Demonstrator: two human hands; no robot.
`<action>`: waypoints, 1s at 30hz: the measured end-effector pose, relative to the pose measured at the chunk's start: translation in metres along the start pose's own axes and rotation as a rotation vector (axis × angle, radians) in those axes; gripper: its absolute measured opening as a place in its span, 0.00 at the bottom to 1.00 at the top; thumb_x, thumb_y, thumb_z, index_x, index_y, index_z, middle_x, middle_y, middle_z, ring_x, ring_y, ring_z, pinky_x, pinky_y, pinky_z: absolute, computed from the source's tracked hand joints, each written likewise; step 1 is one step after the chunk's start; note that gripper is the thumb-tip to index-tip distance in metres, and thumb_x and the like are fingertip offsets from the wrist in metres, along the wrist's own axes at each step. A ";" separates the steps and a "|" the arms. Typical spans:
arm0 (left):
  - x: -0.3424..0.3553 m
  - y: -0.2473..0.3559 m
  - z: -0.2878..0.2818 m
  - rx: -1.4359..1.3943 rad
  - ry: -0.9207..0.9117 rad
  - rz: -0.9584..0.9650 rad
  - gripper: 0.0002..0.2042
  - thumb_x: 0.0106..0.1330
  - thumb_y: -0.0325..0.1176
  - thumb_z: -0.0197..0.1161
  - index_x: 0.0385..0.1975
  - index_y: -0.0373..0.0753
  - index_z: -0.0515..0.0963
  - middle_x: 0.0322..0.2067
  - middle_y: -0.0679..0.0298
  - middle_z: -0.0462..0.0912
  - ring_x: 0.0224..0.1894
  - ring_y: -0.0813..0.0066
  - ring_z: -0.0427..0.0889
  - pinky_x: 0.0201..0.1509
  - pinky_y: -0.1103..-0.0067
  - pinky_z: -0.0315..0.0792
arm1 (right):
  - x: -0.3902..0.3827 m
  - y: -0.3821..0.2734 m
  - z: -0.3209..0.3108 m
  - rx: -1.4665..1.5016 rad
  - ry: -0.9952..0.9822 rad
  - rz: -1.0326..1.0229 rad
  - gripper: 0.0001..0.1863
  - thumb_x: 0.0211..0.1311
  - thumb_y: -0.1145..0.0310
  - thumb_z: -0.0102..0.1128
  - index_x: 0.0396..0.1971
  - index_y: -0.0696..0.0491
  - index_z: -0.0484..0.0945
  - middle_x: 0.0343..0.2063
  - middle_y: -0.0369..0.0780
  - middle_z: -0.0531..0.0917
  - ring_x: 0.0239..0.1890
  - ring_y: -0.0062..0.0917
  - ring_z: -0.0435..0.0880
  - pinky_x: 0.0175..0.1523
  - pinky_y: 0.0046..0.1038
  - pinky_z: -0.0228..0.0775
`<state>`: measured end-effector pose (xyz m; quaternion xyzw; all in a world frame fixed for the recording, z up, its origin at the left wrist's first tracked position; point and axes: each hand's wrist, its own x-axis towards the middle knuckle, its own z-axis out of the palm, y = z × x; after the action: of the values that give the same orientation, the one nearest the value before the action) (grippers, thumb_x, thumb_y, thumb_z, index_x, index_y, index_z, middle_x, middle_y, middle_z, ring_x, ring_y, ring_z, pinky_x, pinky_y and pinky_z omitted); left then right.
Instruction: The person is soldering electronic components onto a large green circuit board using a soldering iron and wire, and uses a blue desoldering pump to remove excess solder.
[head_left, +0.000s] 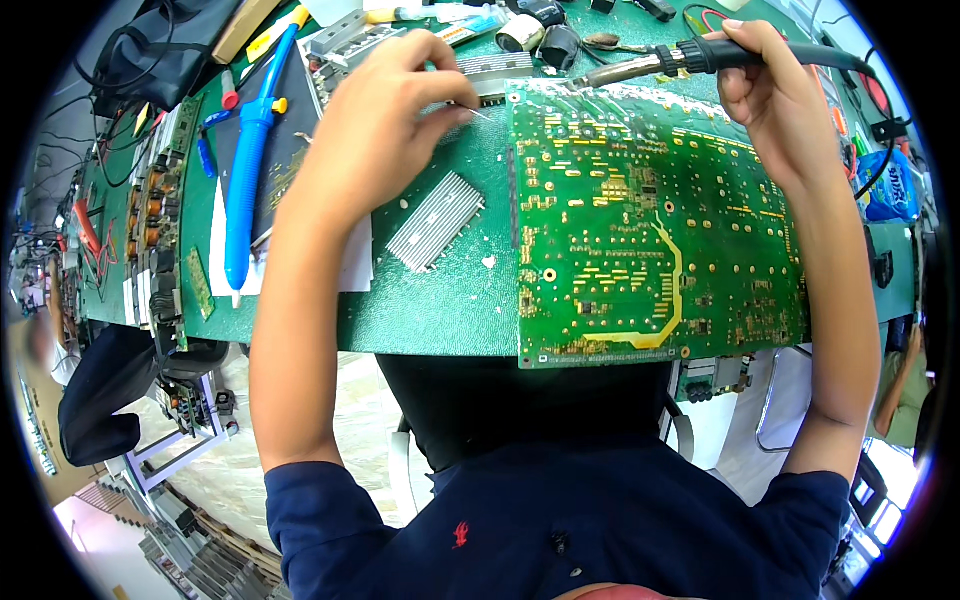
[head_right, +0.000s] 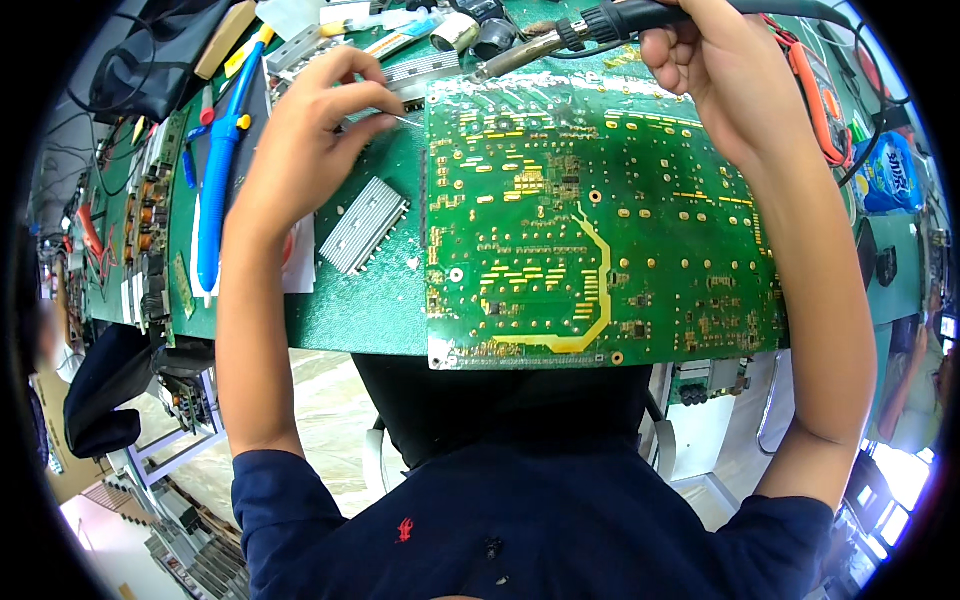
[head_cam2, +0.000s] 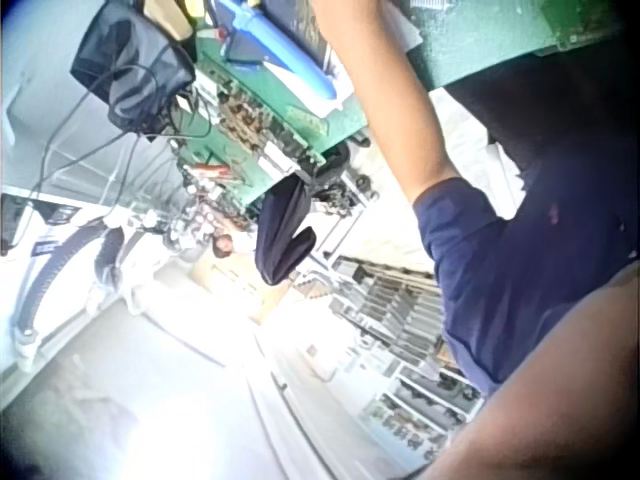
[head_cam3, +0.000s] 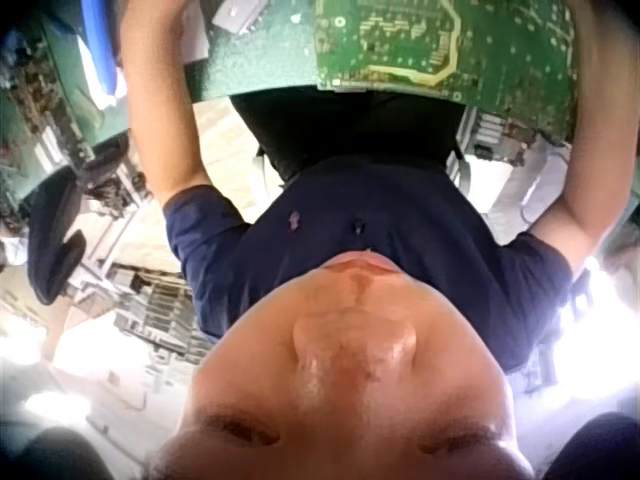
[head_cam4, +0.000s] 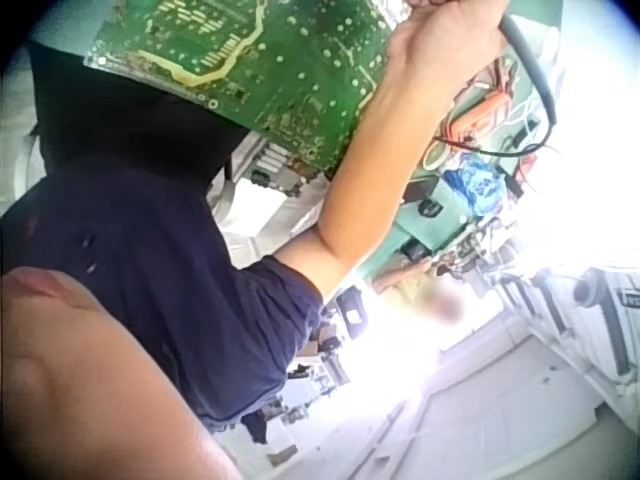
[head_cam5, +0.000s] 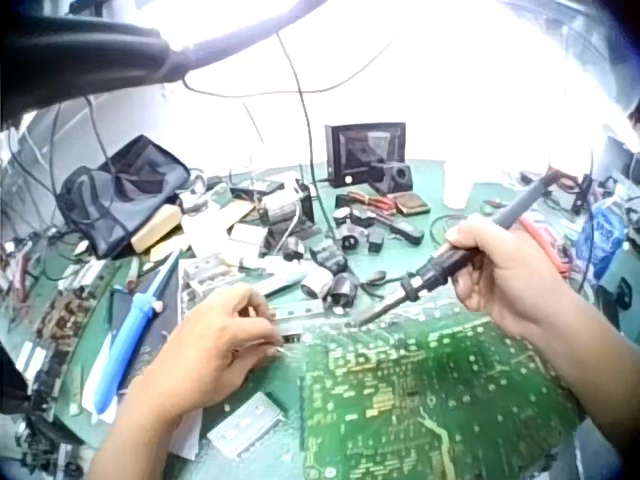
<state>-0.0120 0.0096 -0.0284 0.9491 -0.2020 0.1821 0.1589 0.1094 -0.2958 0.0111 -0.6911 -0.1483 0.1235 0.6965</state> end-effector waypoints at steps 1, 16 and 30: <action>-0.002 -0.003 -0.005 -0.045 0.034 -0.008 0.06 0.57 0.24 0.67 0.34 0.36 0.81 0.41 0.62 0.76 0.44 0.64 0.78 0.47 0.74 0.72 | -0.001 0.001 0.000 -0.025 0.000 0.004 0.14 0.68 0.62 0.56 0.36 0.59 0.81 0.15 0.31 0.73 0.17 0.13 0.67 0.23 0.16 0.56; 0.001 0.011 -0.010 -0.300 0.049 -0.075 0.06 0.61 0.18 0.61 0.36 0.31 0.80 0.36 0.60 0.81 0.39 0.71 0.79 0.44 0.80 0.71 | -0.004 0.000 -0.013 0.024 -0.105 -0.038 0.17 0.74 0.63 0.46 0.43 0.61 0.79 0.13 0.31 0.68 0.15 0.13 0.59 0.23 0.18 0.50; 0.003 0.016 0.000 -0.290 0.049 -0.021 0.05 0.56 0.18 0.63 0.31 0.32 0.76 0.32 0.60 0.76 0.34 0.71 0.77 0.40 0.80 0.70 | -0.012 -0.002 0.007 -0.203 -0.072 0.049 0.19 0.72 0.59 0.45 0.38 0.61 0.77 0.11 0.31 0.67 0.13 0.11 0.62 0.20 0.14 0.52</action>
<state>-0.0166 -0.0047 -0.0239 0.9135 -0.2123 0.1726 0.3010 0.0951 -0.2938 0.0127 -0.7567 -0.1680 0.1497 0.6138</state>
